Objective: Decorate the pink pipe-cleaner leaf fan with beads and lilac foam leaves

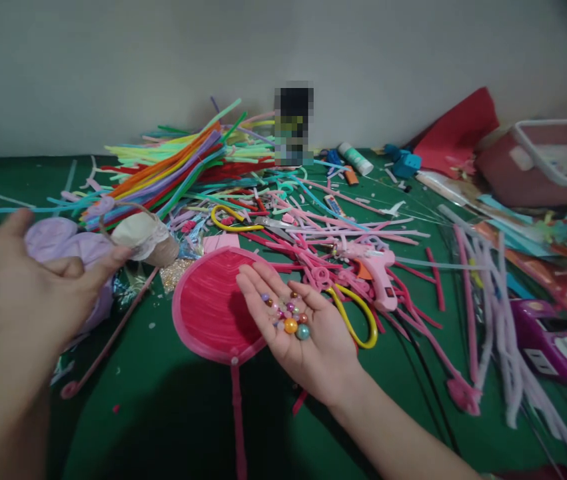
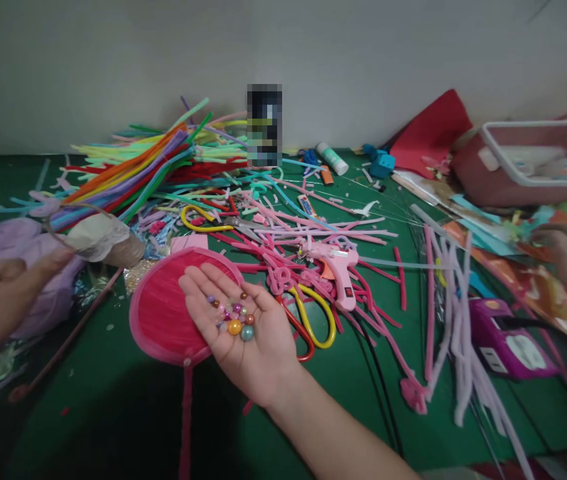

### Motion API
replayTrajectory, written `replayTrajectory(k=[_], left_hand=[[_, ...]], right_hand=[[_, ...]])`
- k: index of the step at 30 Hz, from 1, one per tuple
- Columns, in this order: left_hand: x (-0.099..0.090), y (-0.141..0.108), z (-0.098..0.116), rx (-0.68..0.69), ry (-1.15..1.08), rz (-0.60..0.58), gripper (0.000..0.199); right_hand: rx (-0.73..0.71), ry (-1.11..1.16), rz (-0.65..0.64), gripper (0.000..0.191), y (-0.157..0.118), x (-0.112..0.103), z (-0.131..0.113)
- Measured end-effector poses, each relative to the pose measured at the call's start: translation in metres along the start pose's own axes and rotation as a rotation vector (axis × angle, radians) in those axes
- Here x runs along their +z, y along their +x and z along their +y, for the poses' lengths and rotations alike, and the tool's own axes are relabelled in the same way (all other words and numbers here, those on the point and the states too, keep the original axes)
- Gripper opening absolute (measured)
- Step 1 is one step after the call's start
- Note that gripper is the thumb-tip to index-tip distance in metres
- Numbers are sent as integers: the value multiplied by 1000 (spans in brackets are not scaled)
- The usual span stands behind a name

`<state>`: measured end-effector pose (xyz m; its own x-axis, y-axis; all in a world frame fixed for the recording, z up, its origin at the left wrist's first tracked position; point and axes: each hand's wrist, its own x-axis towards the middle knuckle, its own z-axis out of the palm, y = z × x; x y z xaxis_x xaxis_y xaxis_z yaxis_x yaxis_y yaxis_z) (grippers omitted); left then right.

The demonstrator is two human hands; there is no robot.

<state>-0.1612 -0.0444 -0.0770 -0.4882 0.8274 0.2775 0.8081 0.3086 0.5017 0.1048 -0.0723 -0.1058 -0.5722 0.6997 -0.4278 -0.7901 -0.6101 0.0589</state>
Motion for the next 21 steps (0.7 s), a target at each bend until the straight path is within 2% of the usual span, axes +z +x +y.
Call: replayTrajectory(k=[2,3,4,6,12,16,21], left_hand=[[4,1,-3,-96,96,-169,92],[7,-1,-3,-75,116,-213,80],[12,-2,-4,5,92,-225,64],[23,-6,-4,101,48,-210,48],[46,-13,-6,151,-97,-113,50],[48,-29,-5,271,-148,-93,54],[55,-52,-8,401,-259,-69,56]], right_hand=[[-12,-7,2,49,1,-1,1],[-20,-16,9,49,2,-2,2],[-29,-27,15,49,3,-2,2],[-36,-54,26,49,4,-3,4],[-20,-72,152,48,2,10,8],[-13,-83,247,47,-1,37,11],[-43,-156,292,45,0,72,17]])
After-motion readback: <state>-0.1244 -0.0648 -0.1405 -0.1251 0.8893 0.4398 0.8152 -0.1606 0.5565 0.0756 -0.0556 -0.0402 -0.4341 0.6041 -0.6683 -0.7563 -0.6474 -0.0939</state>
